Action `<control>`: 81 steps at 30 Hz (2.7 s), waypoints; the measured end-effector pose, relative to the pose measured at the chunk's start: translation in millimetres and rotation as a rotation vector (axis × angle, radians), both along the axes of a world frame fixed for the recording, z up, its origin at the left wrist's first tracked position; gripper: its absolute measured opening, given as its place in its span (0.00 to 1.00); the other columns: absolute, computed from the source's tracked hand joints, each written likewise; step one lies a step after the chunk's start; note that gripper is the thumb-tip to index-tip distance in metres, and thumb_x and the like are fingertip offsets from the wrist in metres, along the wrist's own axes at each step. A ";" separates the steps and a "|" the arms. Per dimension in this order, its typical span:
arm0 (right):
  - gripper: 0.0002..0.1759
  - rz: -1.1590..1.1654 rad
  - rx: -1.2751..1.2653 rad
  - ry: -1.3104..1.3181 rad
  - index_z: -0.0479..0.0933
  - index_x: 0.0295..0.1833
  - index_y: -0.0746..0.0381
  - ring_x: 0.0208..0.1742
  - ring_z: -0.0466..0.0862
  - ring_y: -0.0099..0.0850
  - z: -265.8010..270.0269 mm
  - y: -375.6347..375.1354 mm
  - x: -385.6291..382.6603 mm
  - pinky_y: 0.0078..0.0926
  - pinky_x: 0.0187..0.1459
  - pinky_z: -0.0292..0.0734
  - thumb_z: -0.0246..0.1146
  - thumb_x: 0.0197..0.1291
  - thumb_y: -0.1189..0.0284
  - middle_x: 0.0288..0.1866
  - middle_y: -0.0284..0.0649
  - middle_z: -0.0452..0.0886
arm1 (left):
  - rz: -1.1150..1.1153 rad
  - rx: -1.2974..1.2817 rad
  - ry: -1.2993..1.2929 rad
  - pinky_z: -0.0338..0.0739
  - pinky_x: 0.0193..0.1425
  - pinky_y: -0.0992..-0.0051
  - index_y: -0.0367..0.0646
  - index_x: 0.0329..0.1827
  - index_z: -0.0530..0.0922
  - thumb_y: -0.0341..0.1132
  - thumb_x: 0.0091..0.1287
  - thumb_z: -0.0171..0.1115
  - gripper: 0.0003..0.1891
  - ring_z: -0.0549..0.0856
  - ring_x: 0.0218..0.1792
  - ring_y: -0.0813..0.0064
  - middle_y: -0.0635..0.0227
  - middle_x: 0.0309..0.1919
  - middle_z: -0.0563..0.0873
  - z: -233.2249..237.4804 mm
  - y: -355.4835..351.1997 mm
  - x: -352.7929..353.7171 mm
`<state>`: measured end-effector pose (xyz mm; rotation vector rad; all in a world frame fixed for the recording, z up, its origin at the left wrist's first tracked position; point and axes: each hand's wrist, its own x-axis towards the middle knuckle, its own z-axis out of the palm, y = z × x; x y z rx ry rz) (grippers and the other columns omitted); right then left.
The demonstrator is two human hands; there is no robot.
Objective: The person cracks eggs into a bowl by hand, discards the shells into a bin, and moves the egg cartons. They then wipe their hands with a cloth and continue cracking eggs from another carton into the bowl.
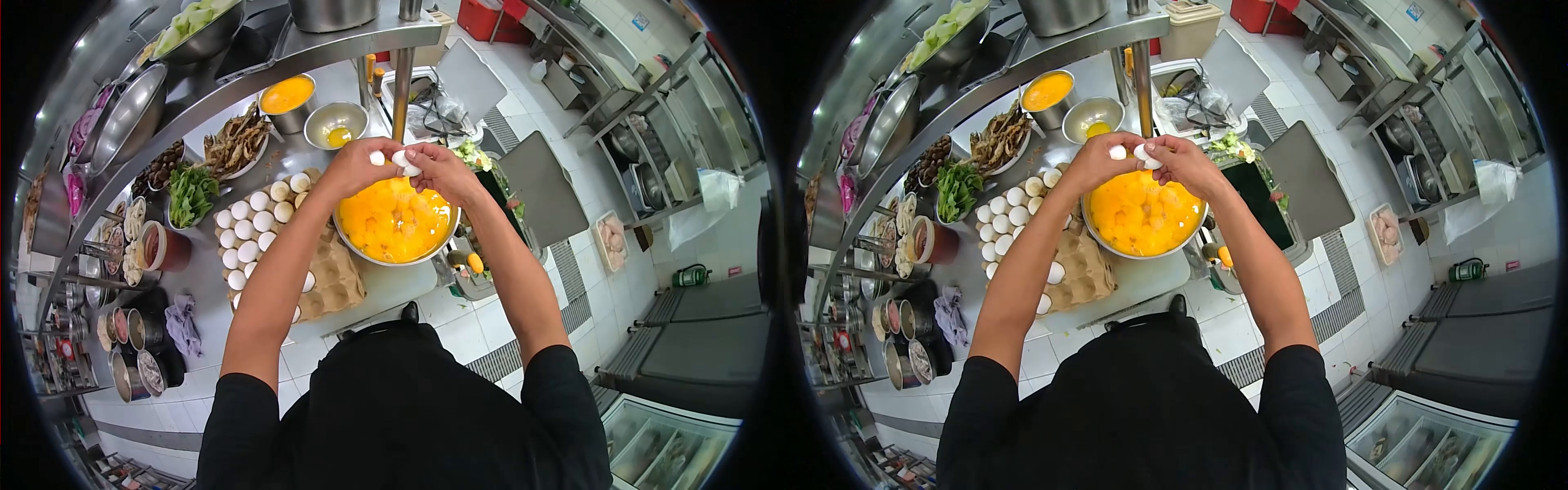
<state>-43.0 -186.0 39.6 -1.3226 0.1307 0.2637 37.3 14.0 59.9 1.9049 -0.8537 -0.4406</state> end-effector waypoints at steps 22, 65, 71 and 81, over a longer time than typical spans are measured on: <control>0.28 -0.398 -0.779 -0.331 0.77 0.68 0.59 0.44 0.87 0.32 21.2 -28.8 -35.6 0.31 0.49 0.81 0.68 0.65 0.58 0.55 0.46 0.86 | 0.028 -0.839 0.988 0.82 0.50 0.66 0.39 0.79 0.58 0.72 0.73 0.43 0.46 0.85 0.45 0.64 0.59 0.48 0.83 -18.9 -112.8 -4.0; 0.23 0.003 -1.037 -0.495 0.79 0.59 0.61 0.49 0.85 0.39 45.7 8.2 -41.9 0.32 0.53 0.81 0.71 0.56 0.75 0.52 0.44 0.83 | 0.054 0.011 -0.474 0.82 0.53 0.71 0.43 0.55 0.82 0.29 0.58 0.69 0.20 0.87 0.44 0.68 0.62 0.43 0.87 0.1 22.6 -29.9; 0.43 -0.152 -1.482 -0.318 0.68 0.74 0.56 0.59 0.84 0.49 28.9 -58.1 -53.9 0.42 0.57 0.81 0.76 0.52 0.65 0.69 0.53 0.74 | 0.088 -0.087 -0.160 0.78 0.62 0.64 0.45 0.67 0.78 0.40 0.60 0.73 0.30 0.85 0.55 0.57 0.55 0.55 0.85 20.4 -43.6 -37.2; 0.34 -0.343 -1.237 -0.207 0.69 0.74 0.59 0.60 0.78 0.37 23.4 -85.0 -77.7 0.27 0.32 0.88 0.70 0.64 0.66 0.73 0.43 0.71 | 0.972 -0.246 -0.161 0.80 0.49 0.78 0.36 0.57 0.83 0.32 0.71 0.63 0.14 0.86 0.41 0.78 0.70 0.43 0.90 24.2 238.3 -66.3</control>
